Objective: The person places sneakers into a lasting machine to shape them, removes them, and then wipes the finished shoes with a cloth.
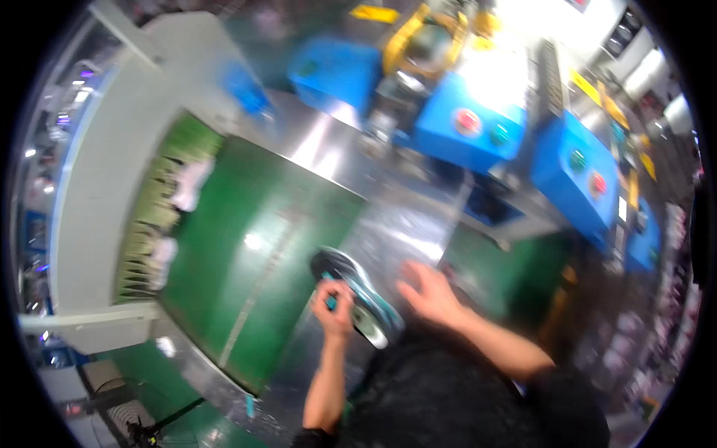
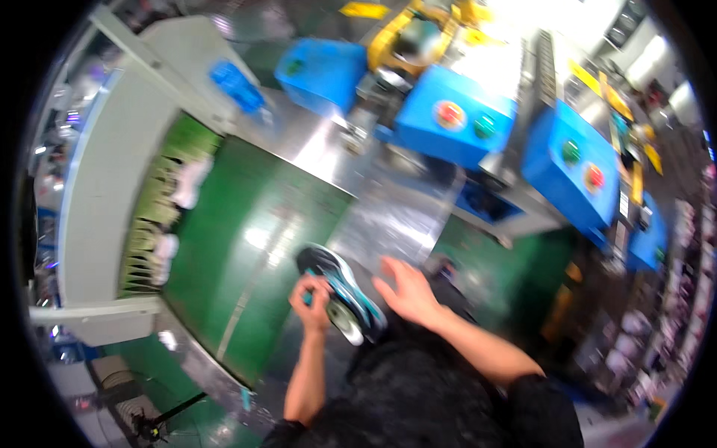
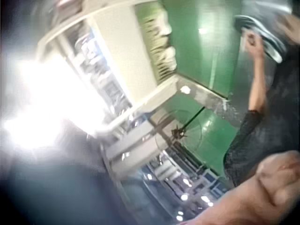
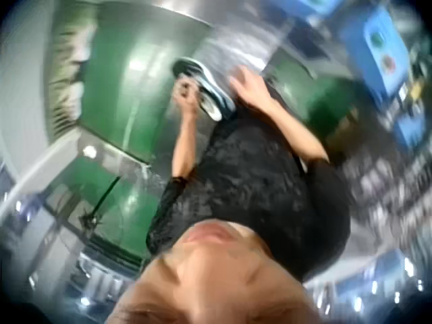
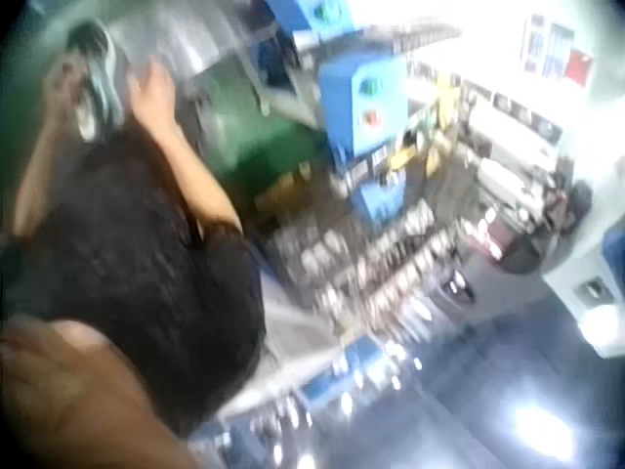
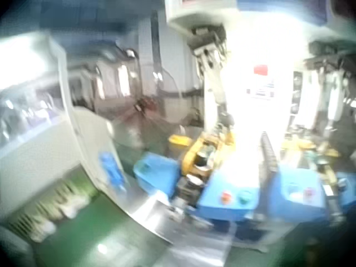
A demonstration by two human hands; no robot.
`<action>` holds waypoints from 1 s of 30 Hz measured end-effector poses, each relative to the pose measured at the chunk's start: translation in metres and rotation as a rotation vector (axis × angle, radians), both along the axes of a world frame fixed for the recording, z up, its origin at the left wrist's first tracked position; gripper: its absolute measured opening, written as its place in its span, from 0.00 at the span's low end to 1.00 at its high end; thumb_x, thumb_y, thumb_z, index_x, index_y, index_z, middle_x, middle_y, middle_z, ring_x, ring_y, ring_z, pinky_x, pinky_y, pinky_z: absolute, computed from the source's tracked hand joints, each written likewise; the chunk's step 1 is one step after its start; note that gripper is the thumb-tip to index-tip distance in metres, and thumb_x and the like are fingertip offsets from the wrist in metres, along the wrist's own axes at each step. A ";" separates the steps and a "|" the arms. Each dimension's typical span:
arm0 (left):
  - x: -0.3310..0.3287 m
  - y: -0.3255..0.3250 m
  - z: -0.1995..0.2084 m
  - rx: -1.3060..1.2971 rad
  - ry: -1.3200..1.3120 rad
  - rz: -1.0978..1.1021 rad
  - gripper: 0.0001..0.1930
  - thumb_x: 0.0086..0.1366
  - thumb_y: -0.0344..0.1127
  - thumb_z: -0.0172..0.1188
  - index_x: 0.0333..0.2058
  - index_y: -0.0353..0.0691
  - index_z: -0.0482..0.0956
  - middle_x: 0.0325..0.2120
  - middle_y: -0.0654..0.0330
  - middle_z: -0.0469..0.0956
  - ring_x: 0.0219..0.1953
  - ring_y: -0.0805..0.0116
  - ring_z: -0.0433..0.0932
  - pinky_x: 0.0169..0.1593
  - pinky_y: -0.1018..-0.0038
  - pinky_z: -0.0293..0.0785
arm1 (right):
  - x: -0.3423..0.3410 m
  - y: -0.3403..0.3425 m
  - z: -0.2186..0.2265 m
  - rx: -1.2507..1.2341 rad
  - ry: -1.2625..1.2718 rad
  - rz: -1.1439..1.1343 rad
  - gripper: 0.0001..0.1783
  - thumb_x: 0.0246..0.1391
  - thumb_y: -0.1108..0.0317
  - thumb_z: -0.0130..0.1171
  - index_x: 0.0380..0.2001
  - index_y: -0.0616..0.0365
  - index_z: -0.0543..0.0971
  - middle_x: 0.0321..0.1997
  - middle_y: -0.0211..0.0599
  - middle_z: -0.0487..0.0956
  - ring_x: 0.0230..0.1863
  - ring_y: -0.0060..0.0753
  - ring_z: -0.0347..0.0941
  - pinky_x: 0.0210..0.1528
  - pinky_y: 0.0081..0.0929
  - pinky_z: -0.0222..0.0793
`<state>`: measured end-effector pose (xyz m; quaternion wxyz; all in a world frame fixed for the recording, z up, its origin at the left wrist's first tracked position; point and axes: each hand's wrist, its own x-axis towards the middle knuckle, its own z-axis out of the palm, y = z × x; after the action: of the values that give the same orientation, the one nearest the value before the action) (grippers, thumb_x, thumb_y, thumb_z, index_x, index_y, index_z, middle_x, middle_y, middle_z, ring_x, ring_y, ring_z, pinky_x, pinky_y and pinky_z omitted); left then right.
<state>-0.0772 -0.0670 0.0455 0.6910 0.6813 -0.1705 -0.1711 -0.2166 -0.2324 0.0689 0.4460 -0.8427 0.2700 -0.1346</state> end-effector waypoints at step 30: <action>0.175 -0.565 0.064 0.518 -0.964 -0.256 0.23 0.58 0.44 0.59 0.46 0.34 0.67 0.29 0.37 0.77 0.34 0.38 0.77 0.37 0.50 0.74 | -0.111 -0.144 0.005 0.565 -0.065 -0.590 0.16 0.57 0.68 0.58 0.46 0.66 0.76 0.36 0.39 0.82 0.38 0.23 0.76 0.41 0.22 0.71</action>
<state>0.0977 -0.6318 0.1091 0.3189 0.8037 -0.5007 0.0409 -0.3278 -0.3760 0.0741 0.6104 -0.5689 0.5121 -0.2037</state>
